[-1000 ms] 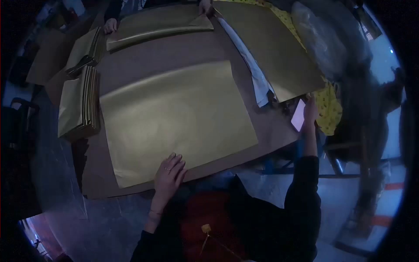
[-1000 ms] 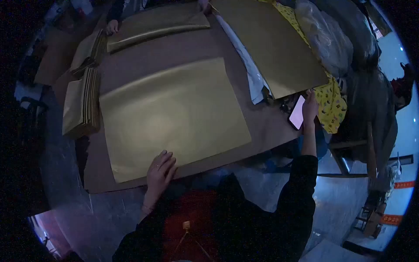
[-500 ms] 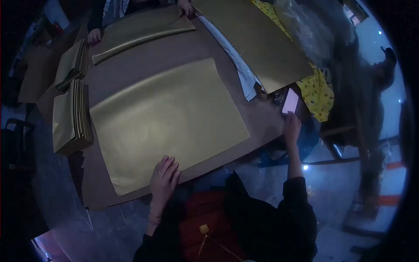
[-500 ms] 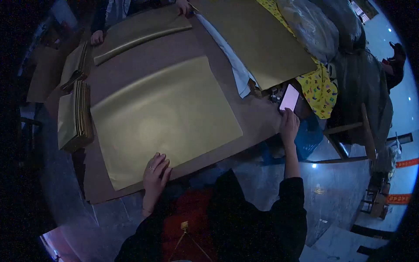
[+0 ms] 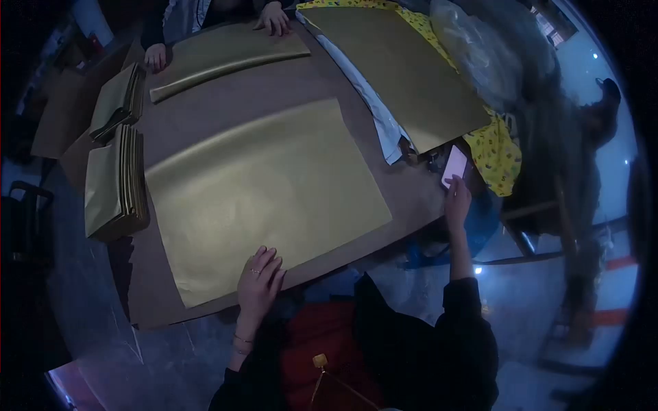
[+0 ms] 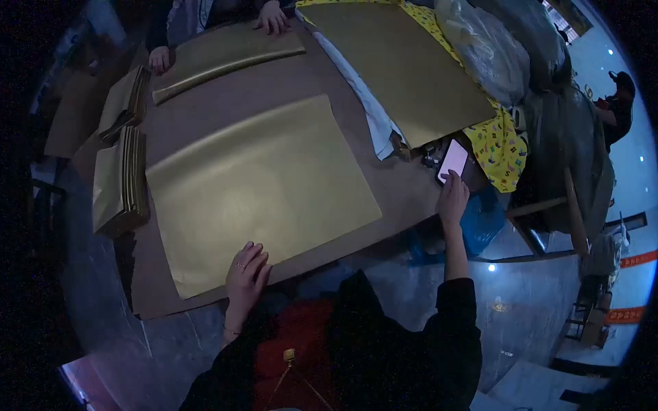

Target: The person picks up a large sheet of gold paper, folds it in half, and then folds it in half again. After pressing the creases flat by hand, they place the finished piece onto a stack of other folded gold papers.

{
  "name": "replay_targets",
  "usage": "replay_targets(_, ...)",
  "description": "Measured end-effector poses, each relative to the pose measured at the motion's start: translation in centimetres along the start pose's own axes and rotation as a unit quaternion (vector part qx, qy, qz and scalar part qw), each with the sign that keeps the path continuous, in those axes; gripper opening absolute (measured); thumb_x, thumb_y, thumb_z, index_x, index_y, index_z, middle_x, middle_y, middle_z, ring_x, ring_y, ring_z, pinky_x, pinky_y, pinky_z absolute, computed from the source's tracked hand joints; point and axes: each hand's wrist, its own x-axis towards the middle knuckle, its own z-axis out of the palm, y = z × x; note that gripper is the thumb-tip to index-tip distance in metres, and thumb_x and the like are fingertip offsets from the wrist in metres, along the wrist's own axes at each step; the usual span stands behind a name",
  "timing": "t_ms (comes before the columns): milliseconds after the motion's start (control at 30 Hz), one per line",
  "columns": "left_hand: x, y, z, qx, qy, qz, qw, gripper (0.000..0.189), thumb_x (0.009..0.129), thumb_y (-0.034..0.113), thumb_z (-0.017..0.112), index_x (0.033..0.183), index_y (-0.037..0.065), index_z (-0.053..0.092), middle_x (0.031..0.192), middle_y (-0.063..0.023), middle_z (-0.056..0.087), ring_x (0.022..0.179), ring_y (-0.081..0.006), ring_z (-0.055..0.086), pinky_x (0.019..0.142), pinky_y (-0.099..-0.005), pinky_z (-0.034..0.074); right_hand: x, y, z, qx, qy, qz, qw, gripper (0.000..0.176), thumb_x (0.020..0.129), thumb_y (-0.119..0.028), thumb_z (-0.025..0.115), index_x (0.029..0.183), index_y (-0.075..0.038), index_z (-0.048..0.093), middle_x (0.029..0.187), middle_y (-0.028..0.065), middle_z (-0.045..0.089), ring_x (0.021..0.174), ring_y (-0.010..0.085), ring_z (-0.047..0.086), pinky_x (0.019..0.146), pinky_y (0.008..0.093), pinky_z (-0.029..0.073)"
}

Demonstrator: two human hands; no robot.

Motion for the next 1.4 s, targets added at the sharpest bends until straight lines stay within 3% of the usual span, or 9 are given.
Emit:
replay_targets(300,0.1,0.1,-0.1,-0.007,0.0,0.0,1.0,0.024,0.078,0.012,0.07,0.1,0.005,0.065,0.117,-0.0095,0.06,0.115,-0.0305,0.054,0.095,-0.0418,0.045,-0.1,0.6,0.0,0.004,0.012,0.021,1.0,0.027,0.094,-0.017,0.045,0.118,-0.006,0.053,0.102,0.0055,0.066,0.099,0.0257,0.058,0.094,0.0402,0.037)
replay_targets(400,0.1,0.1,0.0,-0.007,0.0,0.0,1.0,0.025,0.077,0.011,0.071,0.1,0.005,0.065,0.116,-0.0096,0.06,0.115,-0.0304,0.054,0.095,-0.0414,0.045,-0.4,0.4,0.2,-0.019,-0.022,0.037,0.999,0.038,0.092,-0.025,0.051,0.125,-0.006,0.049,0.114,0.0095,0.062,0.108,0.0266,0.055,0.097,0.0418,0.036)
replay_targets(467,0.1,0.1,-0.1,0.003,-0.003,0.007,1.0,0.026,0.077,0.01,0.071,0.101,0.005,0.065,0.117,-0.0096,0.06,0.115,-0.0309,0.054,0.095,-0.041,0.045,0.5,-0.5,0.5,-0.102,-0.008,0.184,0.978,0.069,0.085,-0.044,0.059,0.137,-0.005,0.037,0.127,0.016,0.052,0.118,0.0327,0.048,0.099,0.0473,0.034)
replay_targets(500,0.1,0.1,-0.2,0.012,-0.005,0.011,1.0,0.027,0.076,0.008,0.071,0.103,0.005,0.064,0.117,-0.0097,0.06,0.116,-0.0314,0.054,0.095,-0.0405,0.046,0.8,-0.6,0.8,-0.102,-0.007,0.185,0.977,0.069,0.085,-0.044,0.059,0.137,-0.005,0.037,0.127,0.016,0.052,0.118,0.0327,0.048,0.099,0.0473,0.034)
replay_targets(567,0.0,0.0,-0.1,0.012,-0.003,0.011,1.0,0.027,0.077,0.009,0.071,0.102,0.005,0.064,0.117,-0.0096,0.06,0.116,-0.0313,0.054,0.095,-0.0405,0.046,1.4,-0.5,1.8,-0.126,-0.047,0.286,0.949,0.099,0.074,-0.059,0.064,0.144,-0.003,0.021,0.134,0.0214,0.043,0.124,0.0402,0.041,0.1,0.0538,0.032)
replay_targets(667,0.0,0.0,-0.1,0.014,-0.003,0.009,1.0,0.027,0.077,0.009,0.071,0.102,0.005,0.065,0.118,-0.0095,0.06,0.116,-0.0311,0.054,0.095,-0.0406,0.045,2.1,0.3,3.1,-0.113,-0.063,0.305,0.944,0.11,0.07,-0.064,0.065,0.145,-0.002,0.013,0.135,0.0222,0.043,0.122,0.0428,0.041,0.098,0.058,0.032)
replay_targets(967,-0.1,0.0,0.1,0.022,-0.006,0.007,1.0,0.028,0.076,0.009,0.071,0.103,0.005,0.064,0.118,-0.0094,0.06,0.117,-0.0311,0.053,0.096,-0.0412,0.045,1.8,1.7,3.1,-0.111,-0.079,0.323,0.937,0.106,0.069,-0.052,0.069,0.145,-0.003,0.013,0.133,0.0236,0.043,0.122,0.0417,0.041,0.099,0.058,0.031)
replay_targets(1200,0.0,0.3,-0.3,0.0,-0.002,-0.009,1.0,0.025,0.078,0.011,0.07,0.101,0.006,0.064,0.115,-0.0082,0.061,0.115,-0.0294,0.055,0.096,-0.0429,0.044,2.8,0.7,2.3,-0.106,-0.104,0.338,0.93,0.107,0.067,-0.052,0.072,0.145,-0.005,0.016,0.132,0.0242,0.043,0.123,0.0416,0.04,0.1,0.057,0.029)
replay_targets(1400,-0.2,-0.2,0.0,0.019,0.001,0.004,1.0,0.025,0.077,0.011,0.071,0.1,0.005,0.065,0.116,-0.0081,0.06,0.115,-0.0293,0.054,0.096,-0.0419,0.044,4.5,1.8,3.9,-0.139,-0.052,0.344,0.927,0.107,0.064,-0.057,0.073,0.143,-0.003,0.025,0.124,0.0236,0.049,0.117,0.0411,0.046,0.097,0.0563,0.032)
